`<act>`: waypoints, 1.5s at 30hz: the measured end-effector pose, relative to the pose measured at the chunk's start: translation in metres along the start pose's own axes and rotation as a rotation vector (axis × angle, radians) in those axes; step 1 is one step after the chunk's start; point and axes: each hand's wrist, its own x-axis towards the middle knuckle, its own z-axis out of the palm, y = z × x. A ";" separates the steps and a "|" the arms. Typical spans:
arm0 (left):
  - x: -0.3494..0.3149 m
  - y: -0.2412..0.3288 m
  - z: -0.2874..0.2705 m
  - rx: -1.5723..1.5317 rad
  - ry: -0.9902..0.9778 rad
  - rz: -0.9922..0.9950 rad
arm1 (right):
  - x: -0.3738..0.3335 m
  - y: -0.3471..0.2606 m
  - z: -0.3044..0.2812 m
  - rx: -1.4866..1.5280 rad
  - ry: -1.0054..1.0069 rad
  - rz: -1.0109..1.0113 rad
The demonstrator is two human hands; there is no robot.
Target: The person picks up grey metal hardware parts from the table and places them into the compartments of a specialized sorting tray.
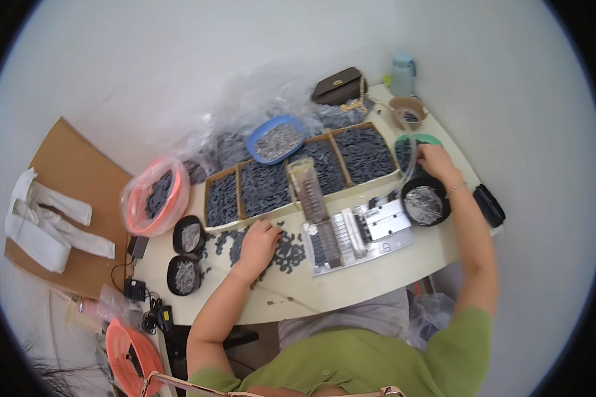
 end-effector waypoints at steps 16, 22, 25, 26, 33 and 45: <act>-0.004 0.010 -0.018 -0.186 0.042 -0.221 | 0.007 -0.007 -0.014 0.185 -0.135 0.019; -0.003 0.033 -0.022 -0.447 0.100 -0.224 | -0.008 0.006 -0.036 0.486 -0.153 0.174; 0.004 0.038 -0.012 -0.519 0.062 -0.222 | -0.024 -0.024 -0.051 0.521 -0.100 0.140; 0.007 0.038 -0.009 -0.525 0.081 -0.165 | -0.032 -0.051 -0.055 0.601 -0.084 0.116; 0.015 0.055 0.019 -0.075 0.114 0.180 | -0.064 -0.184 -0.031 0.532 -0.314 -0.435; -0.016 0.058 -0.005 -0.047 0.115 0.145 | -0.075 -0.244 0.058 0.062 0.054 -0.772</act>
